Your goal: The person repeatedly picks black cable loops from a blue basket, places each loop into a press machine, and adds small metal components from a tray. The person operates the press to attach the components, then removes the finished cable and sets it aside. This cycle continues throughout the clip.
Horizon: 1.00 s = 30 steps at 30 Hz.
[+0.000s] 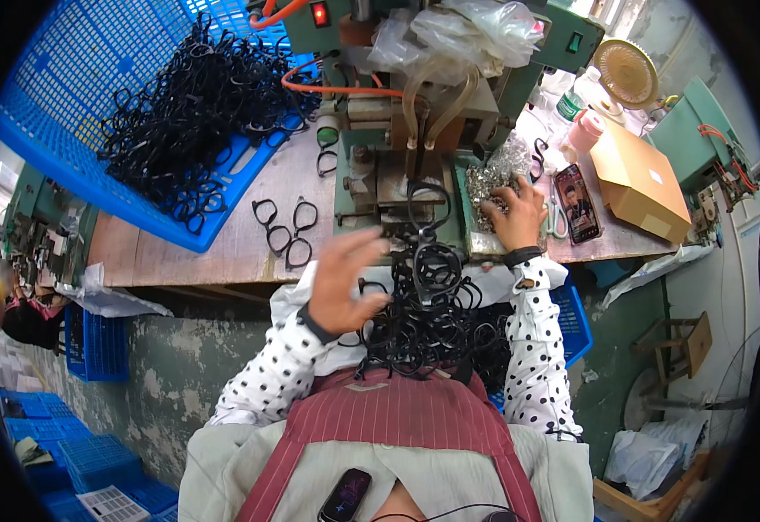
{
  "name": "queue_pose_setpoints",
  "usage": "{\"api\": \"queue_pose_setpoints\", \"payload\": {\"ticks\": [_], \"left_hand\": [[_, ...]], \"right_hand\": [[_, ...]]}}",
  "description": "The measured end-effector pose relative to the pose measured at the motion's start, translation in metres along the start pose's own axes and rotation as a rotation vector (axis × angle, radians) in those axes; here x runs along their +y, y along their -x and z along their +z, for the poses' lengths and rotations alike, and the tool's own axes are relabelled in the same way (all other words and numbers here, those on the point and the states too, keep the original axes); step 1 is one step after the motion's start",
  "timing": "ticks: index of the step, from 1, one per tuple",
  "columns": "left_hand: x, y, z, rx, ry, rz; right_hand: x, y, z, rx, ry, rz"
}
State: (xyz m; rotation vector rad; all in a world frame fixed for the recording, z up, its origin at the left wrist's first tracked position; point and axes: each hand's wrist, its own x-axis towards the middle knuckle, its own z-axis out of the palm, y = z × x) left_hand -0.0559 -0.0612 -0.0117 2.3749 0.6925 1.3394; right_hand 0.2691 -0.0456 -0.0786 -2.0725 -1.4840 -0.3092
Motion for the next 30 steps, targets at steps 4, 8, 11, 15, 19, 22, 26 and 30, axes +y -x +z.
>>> {"api": "queue_pose_setpoints", "payload": {"ticks": [4,8,11,15,19,22,26,30], "left_hand": [[-0.037,0.123,0.004,-0.608,-0.246,-0.729],[0.004,0.108,0.061,-0.852,-0.021,-0.956],[0.004,0.115,0.112,-0.799,0.281,-0.688],[0.017,0.077,0.116,-0.743,0.322,-0.142],[-0.024,0.033,0.012,-0.679,0.246,-0.291],[-0.097,0.032,-0.059,-0.477,-0.529,-0.371],[-0.185,0.058,-0.109,-0.487,-0.611,-0.321],[-0.205,0.041,-0.114,-0.621,-0.552,-0.328]], "right_hand": [[0.019,0.001,0.011,0.143,-0.16,0.014],[0.025,-0.001,0.015,0.166,-0.256,0.038],[0.019,-0.003,0.016,0.187,-0.301,0.028],[0.021,-0.005,0.02,0.174,-0.296,0.042],[0.018,0.007,-0.001,0.199,-0.407,0.12],[0.009,0.007,-0.005,0.276,-0.424,0.1],[-0.015,-0.003,-0.017,0.228,-0.553,0.163],[-0.065,-0.011,-0.045,0.129,-0.839,0.205]]}}
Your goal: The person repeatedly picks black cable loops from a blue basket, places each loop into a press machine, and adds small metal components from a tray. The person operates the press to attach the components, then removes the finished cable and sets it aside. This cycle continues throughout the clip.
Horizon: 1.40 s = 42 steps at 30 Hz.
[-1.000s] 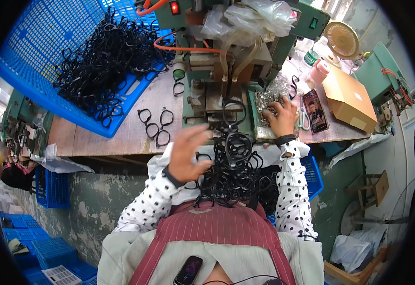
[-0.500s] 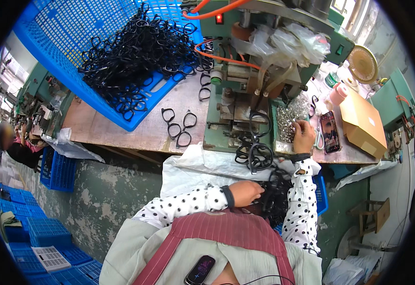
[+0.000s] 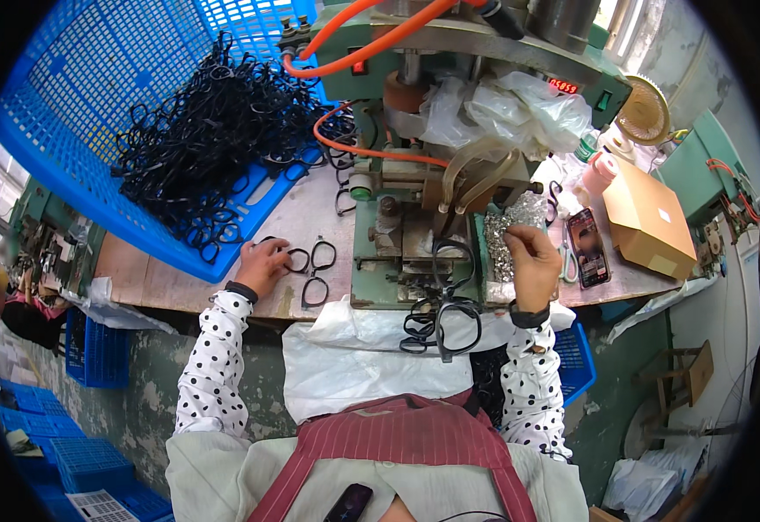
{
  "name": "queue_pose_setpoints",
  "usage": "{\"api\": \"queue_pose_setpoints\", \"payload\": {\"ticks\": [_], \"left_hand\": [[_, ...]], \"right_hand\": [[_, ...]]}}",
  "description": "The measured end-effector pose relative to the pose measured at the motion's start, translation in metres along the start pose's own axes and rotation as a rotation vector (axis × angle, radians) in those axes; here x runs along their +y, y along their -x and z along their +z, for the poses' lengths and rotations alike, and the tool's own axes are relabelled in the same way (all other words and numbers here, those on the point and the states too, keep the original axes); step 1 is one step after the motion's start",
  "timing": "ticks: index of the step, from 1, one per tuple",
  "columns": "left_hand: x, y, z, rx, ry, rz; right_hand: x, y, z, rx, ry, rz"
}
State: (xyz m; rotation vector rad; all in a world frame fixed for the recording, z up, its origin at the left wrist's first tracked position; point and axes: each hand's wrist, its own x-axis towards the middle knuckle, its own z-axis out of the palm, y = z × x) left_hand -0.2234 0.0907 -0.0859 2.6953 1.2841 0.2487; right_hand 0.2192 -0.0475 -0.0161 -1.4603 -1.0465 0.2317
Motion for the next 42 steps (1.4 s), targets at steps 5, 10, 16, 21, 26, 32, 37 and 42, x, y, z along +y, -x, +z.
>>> {"api": "queue_pose_setpoints", "payload": {"ticks": [5,10,16,21,26,32,37,42], "left_hand": [[0.019,-0.027,0.0,0.337,0.519,-0.396],[0.085,-0.032,-0.022,0.712,0.605,-0.213],[0.168,-0.036,-0.052,0.837,0.64,0.354],[0.219,-0.045,-0.073,0.834,0.299,0.7],[0.227,-0.069,-0.11,0.81,0.946,0.065],[0.217,-0.064,-0.103,0.799,0.63,0.397],[0.244,-0.05,-0.055,0.532,0.447,0.868],[0.244,-0.064,-0.043,0.512,0.423,0.893]], "right_hand": [[-0.052,0.011,0.014,-0.128,-0.062,-0.167],[-0.062,0.01,0.029,-0.264,-0.094,-0.043],[-0.079,0.013,0.051,-0.2,-0.223,0.128],[-0.067,0.023,0.063,-0.098,-0.338,0.08],[-0.067,0.017,0.06,-0.119,-0.24,0.058],[-0.056,0.024,0.07,-0.031,-0.441,0.06],[-0.048,0.007,0.045,-0.044,-0.088,-0.033],[0.062,-0.022,-0.031,0.082,0.624,0.016]]}}
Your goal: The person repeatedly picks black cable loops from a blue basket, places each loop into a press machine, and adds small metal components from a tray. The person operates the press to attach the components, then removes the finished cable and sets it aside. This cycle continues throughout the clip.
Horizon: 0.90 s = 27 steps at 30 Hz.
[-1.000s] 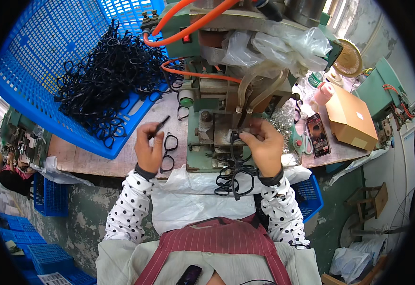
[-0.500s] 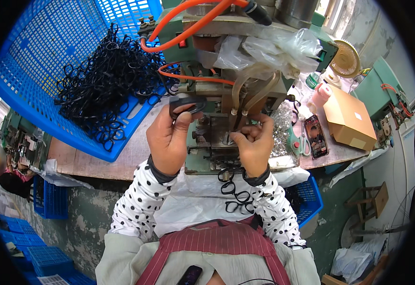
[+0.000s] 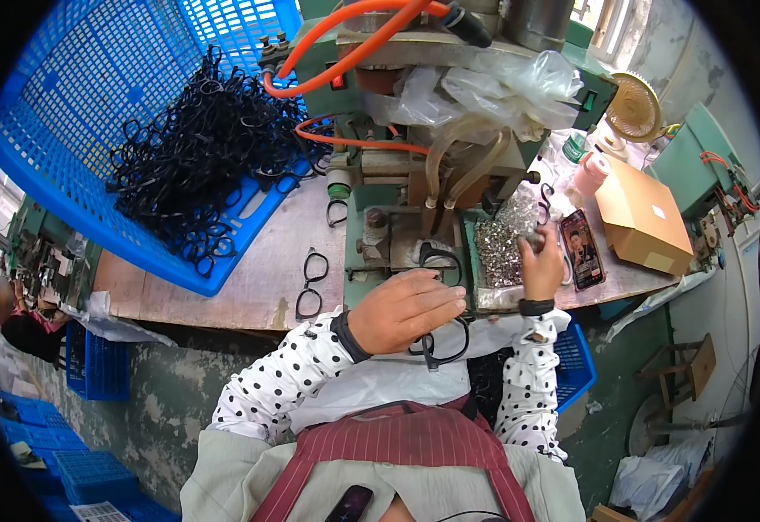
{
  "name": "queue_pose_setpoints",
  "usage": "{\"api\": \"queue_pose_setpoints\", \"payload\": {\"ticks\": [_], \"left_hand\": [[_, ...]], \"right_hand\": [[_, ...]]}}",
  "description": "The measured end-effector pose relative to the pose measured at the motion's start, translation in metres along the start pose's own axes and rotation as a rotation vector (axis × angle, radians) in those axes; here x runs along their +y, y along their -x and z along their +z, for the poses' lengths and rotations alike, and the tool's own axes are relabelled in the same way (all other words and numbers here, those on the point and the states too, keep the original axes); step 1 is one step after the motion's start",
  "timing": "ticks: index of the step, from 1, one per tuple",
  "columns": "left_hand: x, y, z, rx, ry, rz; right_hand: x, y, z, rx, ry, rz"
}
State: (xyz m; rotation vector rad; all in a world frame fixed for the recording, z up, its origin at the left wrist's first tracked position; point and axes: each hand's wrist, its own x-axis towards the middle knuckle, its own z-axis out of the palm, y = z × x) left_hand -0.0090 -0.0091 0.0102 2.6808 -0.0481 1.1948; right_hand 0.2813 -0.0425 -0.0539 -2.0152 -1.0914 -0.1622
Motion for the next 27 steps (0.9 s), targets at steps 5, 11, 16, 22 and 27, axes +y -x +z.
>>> {"api": "queue_pose_setpoints", "payload": {"ticks": [5,11,16,22,27], "left_hand": [[-0.005,-0.007,-0.002,-0.065,0.009,0.064],[0.0,-0.003,-0.005,-0.038,-0.104,0.032],[0.018,0.003,-0.014,-0.086,-0.185,-0.1],[0.018,0.15,-0.03,0.032,-0.577,-0.764],[0.044,0.202,-0.064,-0.344,-0.652,-0.857]], "right_hand": [[0.025,0.02,-0.04,-0.251,0.25,-0.088],[0.016,0.024,0.008,-0.08,0.052,-0.119],[0.021,0.025,0.016,0.015,-0.287,-0.021],[0.014,0.032,0.008,0.053,-0.255,-0.078],[0.017,0.034,0.011,0.111,-0.228,-0.181]]}}
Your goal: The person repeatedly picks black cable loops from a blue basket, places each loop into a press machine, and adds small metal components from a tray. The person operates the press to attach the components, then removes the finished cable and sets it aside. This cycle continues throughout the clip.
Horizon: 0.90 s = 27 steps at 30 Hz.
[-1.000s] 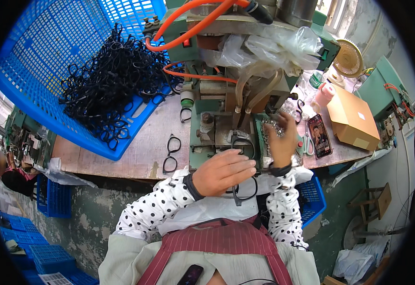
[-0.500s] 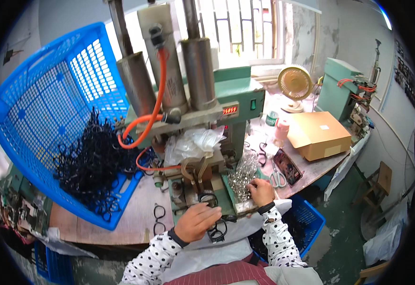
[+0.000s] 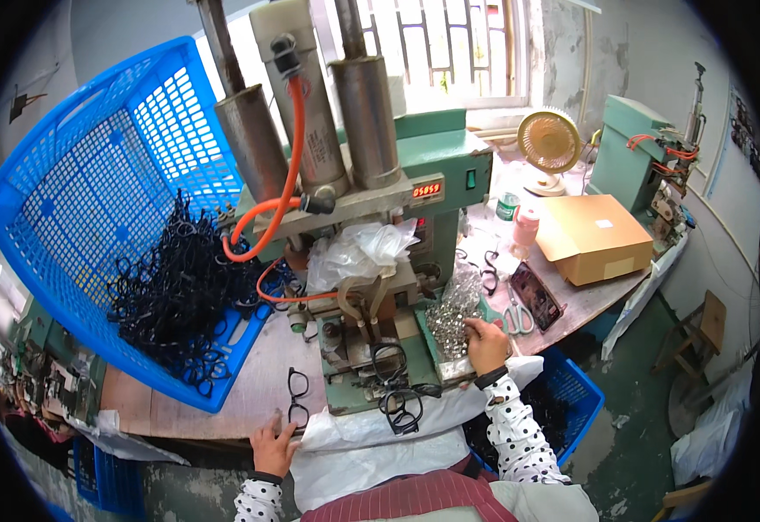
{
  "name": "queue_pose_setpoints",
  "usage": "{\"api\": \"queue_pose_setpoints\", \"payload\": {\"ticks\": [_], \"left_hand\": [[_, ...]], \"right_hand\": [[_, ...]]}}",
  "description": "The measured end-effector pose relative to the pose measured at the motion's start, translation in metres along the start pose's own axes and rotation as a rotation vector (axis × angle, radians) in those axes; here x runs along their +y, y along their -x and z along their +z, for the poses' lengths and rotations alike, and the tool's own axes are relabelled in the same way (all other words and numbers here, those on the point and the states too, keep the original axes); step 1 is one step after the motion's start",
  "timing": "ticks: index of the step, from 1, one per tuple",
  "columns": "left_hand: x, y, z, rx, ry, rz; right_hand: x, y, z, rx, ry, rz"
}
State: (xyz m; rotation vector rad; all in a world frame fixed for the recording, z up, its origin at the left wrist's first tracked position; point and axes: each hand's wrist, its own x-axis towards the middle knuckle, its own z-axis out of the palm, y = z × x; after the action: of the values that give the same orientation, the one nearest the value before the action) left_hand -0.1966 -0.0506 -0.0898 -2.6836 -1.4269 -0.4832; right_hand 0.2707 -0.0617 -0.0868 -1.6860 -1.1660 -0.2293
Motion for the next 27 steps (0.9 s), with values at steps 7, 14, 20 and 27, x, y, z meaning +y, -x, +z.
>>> {"api": "queue_pose_setpoints", "payload": {"ticks": [7,14,20,27], "left_hand": [[-0.049,0.012,0.007,0.063,0.09,0.074],[-0.022,-0.087,0.014,0.404,1.045,-0.378],[-0.005,-0.121,0.074,0.284,1.223,-0.56],[0.033,-0.134,0.032,0.428,1.235,-0.427]], "right_hand": [[-0.005,-0.001,0.002,0.018,0.037,0.09],[-0.046,-0.022,-0.01,-0.099,0.213,-0.189],[-0.049,-0.021,0.002,-0.09,-0.082,-0.033],[-0.151,-0.027,-0.018,-0.363,-0.614,0.198]]}}
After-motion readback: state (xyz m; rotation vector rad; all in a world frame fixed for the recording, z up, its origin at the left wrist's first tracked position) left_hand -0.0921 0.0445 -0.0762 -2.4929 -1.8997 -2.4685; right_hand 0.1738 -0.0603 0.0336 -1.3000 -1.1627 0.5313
